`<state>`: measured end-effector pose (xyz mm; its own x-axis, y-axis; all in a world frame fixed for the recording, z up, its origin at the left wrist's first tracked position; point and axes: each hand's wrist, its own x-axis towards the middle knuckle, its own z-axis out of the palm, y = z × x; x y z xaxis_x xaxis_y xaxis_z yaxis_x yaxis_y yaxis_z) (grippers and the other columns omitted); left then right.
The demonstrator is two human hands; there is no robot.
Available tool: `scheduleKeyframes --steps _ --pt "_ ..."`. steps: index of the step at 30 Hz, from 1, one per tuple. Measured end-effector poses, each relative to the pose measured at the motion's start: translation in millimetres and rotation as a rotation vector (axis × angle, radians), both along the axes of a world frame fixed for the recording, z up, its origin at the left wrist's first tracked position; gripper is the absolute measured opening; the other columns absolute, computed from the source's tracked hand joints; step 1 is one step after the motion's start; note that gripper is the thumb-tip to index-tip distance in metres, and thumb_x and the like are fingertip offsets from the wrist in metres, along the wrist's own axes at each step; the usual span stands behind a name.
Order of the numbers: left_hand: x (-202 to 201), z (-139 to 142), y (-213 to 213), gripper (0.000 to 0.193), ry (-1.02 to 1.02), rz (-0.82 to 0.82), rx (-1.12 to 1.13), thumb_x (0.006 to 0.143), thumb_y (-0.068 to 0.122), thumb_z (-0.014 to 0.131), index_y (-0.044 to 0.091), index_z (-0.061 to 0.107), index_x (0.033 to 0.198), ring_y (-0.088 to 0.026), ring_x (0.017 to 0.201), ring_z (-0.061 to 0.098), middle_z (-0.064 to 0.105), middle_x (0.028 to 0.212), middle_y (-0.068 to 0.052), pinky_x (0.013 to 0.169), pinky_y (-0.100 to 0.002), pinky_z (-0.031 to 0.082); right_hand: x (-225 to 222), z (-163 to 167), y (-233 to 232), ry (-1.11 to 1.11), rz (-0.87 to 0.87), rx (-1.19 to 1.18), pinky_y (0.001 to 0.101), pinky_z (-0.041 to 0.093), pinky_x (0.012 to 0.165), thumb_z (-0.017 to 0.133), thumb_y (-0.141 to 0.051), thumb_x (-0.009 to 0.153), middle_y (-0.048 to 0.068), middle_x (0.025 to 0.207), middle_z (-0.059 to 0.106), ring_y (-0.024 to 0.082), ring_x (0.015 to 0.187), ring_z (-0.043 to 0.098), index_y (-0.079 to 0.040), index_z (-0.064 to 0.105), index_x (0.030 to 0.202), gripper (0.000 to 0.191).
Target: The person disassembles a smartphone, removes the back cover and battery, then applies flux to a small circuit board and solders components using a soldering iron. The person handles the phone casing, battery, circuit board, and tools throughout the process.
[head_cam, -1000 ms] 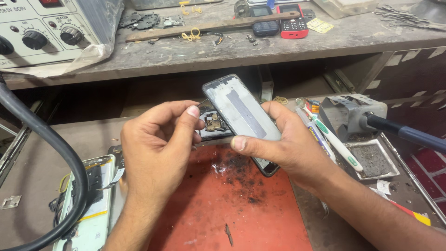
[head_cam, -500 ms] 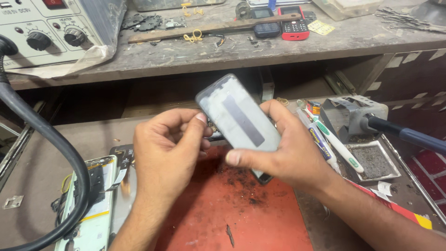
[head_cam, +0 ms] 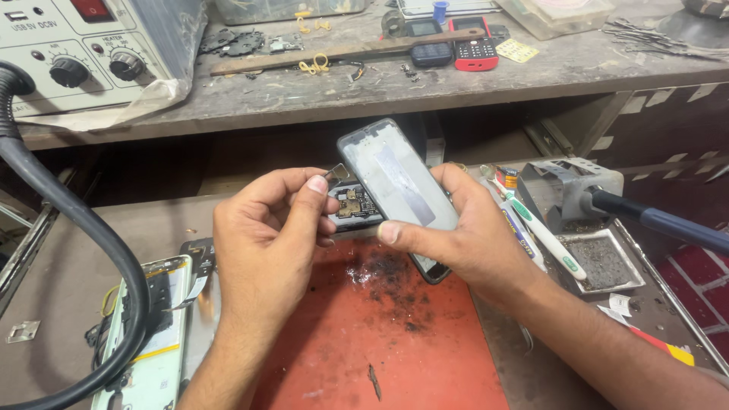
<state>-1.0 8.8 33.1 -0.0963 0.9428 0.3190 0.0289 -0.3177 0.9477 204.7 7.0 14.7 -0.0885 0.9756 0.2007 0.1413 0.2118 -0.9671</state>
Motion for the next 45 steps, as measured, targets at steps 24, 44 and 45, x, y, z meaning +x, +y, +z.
scheduleKeyframes --steps 24,44,45 --pt "-2 -3 2 0.017 0.111 -0.003 0.004 0.094 0.012 0.069 -0.003 0.078 0.097 -0.006 0.062 0.067 0.077 0.076 -0.006 0.053 -0.021 0.055 -5 12 -11 -0.287 -0.033 0.129 0.0254 0.058 0.066 0.092 -0.031 0.066 0.006 0.094 0.071 0.010 0.081 0.069 -0.002 0.059 0.111 0.063" --pt "-13 -5 9 0.043 -0.070 -0.277 0.035 0.098 0.008 0.066 0.003 0.063 0.141 -0.009 0.087 0.068 0.074 0.103 -0.004 0.069 -0.024 0.056 2 18 -9 -0.171 0.085 -0.043 0.0253 0.053 0.064 0.086 -0.035 0.067 0.003 0.090 0.069 0.010 0.079 0.066 -0.005 0.064 0.110 0.057" --pt "-13 -5 10 0.043 -0.101 -0.291 0.021 0.097 0.007 0.066 0.003 0.063 0.140 -0.009 0.088 0.068 0.075 0.103 -0.004 0.069 -0.024 0.056 2 19 -9 -0.176 0.082 -0.054 0.0256 0.053 0.064 0.086 -0.035 0.066 0.003 0.090 0.068 0.010 0.078 0.065 -0.006 0.064 0.110 0.057"
